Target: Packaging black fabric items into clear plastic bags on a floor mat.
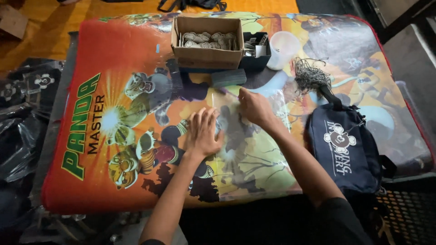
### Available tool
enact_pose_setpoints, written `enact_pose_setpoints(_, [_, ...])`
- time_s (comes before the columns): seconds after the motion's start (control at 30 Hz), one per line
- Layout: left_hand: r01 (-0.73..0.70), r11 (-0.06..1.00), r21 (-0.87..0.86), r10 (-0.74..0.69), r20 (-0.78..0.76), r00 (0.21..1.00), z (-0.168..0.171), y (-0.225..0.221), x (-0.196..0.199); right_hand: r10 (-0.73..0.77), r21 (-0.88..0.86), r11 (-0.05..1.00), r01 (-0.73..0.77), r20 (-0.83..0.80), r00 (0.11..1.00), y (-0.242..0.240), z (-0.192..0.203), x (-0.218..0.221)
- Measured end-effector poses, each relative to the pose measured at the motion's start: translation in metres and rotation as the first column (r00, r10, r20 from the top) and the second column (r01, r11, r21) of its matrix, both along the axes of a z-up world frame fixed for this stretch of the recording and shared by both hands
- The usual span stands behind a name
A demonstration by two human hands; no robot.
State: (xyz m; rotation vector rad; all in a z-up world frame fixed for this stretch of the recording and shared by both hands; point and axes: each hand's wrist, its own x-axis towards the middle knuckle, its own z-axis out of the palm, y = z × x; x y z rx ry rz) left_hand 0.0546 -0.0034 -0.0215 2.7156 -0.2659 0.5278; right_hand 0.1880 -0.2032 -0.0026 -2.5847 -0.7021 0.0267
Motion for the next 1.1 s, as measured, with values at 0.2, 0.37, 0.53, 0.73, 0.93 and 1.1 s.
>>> enact_pose_setpoints(0.2, [0.014,1.000,-0.003,-0.014,0.037,0.999,-0.006,0.000,0.001,-0.047,0.034,0.998,0.052,-0.116,0.992,-0.021,-0.008,-0.039])
enact_pose_setpoints(0.37, [0.017,1.000,-0.009,-0.017,0.051,0.999,-0.005,-0.001,0.002,-0.383,-0.064,0.923,0.378,-0.075,0.921,-0.057,0.024,-0.043])
enact_pose_setpoints(0.53, [0.016,1.000,-0.025,-0.015,0.045,0.999,-0.006,0.000,0.003,-0.282,0.084,0.952,0.293,-0.129,0.951,-0.020,0.002,-0.065])
enact_pose_setpoints(0.73, [0.026,0.999,-0.023,-0.026,0.018,0.999,-0.003,0.001,0.002,-0.261,0.034,0.962,0.270,-0.170,0.950,-0.025,0.000,-0.072])
enact_pose_setpoints(0.93, [0.005,1.000,-0.002,-0.005,0.021,1.000,0.000,-0.002,0.000,-0.567,-0.088,0.820,0.566,0.018,0.824,-0.119,-0.042,-0.037])
enact_pose_setpoints(1.1, [0.020,0.999,-0.035,-0.018,0.049,0.999,-0.006,0.001,0.003,-0.277,0.041,0.960,0.277,-0.013,0.961,-0.065,-0.032,-0.087])
